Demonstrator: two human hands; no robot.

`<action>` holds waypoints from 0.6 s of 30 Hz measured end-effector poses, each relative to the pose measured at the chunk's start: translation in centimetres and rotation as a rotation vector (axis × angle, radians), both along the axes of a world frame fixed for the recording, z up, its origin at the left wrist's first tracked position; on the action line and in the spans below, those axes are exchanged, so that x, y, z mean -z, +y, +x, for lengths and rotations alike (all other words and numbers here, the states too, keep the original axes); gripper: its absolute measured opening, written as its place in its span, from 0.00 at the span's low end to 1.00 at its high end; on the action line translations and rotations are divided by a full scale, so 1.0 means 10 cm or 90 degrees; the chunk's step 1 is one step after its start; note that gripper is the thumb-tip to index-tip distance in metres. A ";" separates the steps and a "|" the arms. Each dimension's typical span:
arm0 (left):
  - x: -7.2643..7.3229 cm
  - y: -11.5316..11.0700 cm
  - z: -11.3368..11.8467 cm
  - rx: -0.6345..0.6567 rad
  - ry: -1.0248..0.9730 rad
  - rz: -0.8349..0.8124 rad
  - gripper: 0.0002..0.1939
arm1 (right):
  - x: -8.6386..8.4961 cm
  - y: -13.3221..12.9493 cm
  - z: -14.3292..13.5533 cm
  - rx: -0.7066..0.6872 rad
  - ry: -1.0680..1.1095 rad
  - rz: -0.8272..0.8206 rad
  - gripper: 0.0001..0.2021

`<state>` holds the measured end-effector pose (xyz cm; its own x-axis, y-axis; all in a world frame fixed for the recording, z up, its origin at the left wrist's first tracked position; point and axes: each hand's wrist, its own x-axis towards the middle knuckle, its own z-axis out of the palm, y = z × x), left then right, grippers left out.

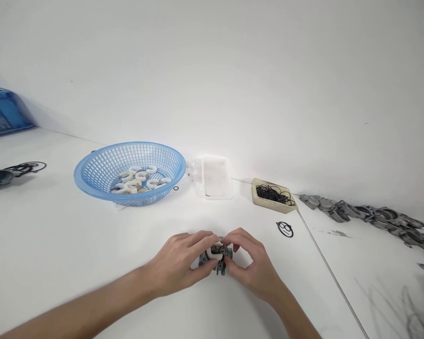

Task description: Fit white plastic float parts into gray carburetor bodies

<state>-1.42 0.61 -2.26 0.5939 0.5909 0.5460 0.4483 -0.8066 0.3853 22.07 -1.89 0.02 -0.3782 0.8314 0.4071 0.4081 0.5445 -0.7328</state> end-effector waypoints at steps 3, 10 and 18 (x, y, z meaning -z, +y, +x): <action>-0.01 0.01 -0.01 0.001 0.002 -0.003 0.16 | 0.00 -0.02 0.02 0.008 -0.019 -0.018 0.21; -0.06 0.15 -0.10 -0.084 0.011 -0.042 0.13 | -0.17 -0.03 -0.06 0.029 -0.167 -0.172 0.32; -0.02 0.38 -0.22 -0.182 0.002 -0.090 0.08 | -0.61 0.03 -0.34 -0.004 -0.502 -0.056 0.15</action>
<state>-3.65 4.37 -2.05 0.3947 0.8039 0.4450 0.6509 -0.5865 0.4821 18.70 -1.56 6.13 -0.5329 0.8447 -0.0498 0.8215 0.5024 -0.2697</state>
